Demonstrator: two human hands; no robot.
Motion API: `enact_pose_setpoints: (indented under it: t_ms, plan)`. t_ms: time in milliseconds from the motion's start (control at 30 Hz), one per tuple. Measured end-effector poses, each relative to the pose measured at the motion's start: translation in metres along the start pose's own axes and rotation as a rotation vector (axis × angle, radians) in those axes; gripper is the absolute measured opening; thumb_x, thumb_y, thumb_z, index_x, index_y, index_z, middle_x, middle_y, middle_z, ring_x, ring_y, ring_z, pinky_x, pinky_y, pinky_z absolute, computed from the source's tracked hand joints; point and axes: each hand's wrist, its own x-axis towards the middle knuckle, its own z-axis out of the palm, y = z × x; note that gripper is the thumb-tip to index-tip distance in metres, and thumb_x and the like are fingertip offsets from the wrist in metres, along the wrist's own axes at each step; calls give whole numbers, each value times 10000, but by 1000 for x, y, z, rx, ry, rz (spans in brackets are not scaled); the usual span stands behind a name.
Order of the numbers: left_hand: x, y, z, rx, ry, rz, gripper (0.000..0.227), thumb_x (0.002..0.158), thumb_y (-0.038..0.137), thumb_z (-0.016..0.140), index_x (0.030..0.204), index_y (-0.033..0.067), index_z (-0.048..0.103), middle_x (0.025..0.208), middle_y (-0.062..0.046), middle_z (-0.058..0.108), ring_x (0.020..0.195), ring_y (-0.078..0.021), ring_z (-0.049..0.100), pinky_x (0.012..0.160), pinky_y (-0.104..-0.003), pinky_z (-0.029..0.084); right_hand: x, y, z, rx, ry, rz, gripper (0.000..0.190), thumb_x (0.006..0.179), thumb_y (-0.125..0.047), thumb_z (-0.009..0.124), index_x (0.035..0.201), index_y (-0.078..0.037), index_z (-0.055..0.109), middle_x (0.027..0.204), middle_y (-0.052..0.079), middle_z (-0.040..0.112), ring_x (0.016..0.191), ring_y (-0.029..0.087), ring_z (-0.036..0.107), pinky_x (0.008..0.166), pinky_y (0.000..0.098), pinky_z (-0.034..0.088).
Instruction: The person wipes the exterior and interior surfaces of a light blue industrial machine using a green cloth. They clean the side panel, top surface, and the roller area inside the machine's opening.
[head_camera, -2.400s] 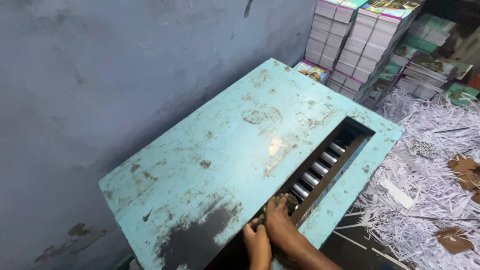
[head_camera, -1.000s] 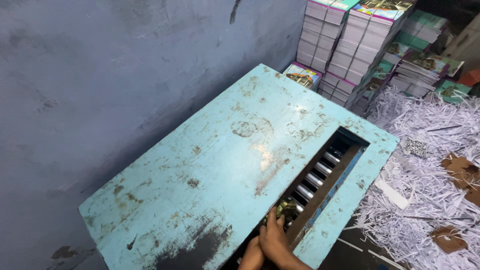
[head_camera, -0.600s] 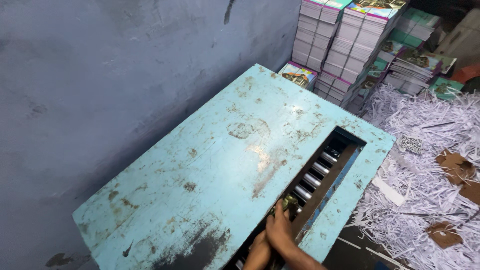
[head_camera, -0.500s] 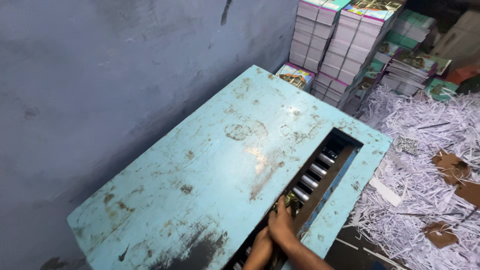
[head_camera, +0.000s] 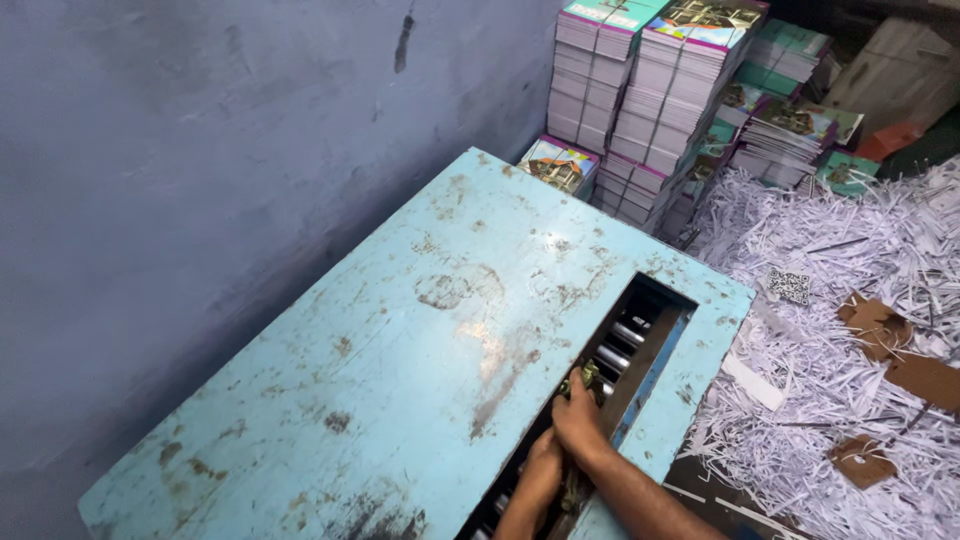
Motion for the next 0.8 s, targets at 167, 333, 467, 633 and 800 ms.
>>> enact_pose_setpoints:
  t_ms: [167,333,467,633,800]
  plan:
    - [18,14,18,-40,-53,10,469,1058,328,428,1316,5,650,1172,-90,731,1018,-151,662,925,-294,518,22,-4,-15,-41,53,-55,733,910,-205,567,1597,-150,317,1478,298,479,1364,428,498,1146,437,395]
    - [34,28,33,105,26,-39,471,1042,337,410,1330,55,653,1171,-69,735,1027,-134,663,926,-270,507,64,18,-15,9,97,-119,712,898,-172,568,1574,-100,355,1451,317,504,1365,434,498,1147,436,390]
    - [64,19,40,-7,-60,5,483,1050,349,430,1327,18,648,1173,-108,727,1027,-165,659,919,-294,517,96,29,-20,48,128,-159,707,887,-154,577,1561,-78,377,1429,330,514,1349,445,510,1134,440,404]
    - [109,17,55,56,-41,91,542,1058,428,423,1332,17,645,1190,-98,727,1031,-161,650,928,-290,520,115,-2,-50,-13,88,-99,721,867,-137,567,1567,-126,395,1374,293,602,1301,418,592,1111,434,460]
    - [115,38,75,54,-67,57,532,1060,409,403,1339,21,635,1217,-103,724,1060,-156,654,945,-290,512,117,-23,-79,-42,51,-30,676,902,-138,537,1568,-162,421,1396,278,591,1291,417,600,1096,433,471]
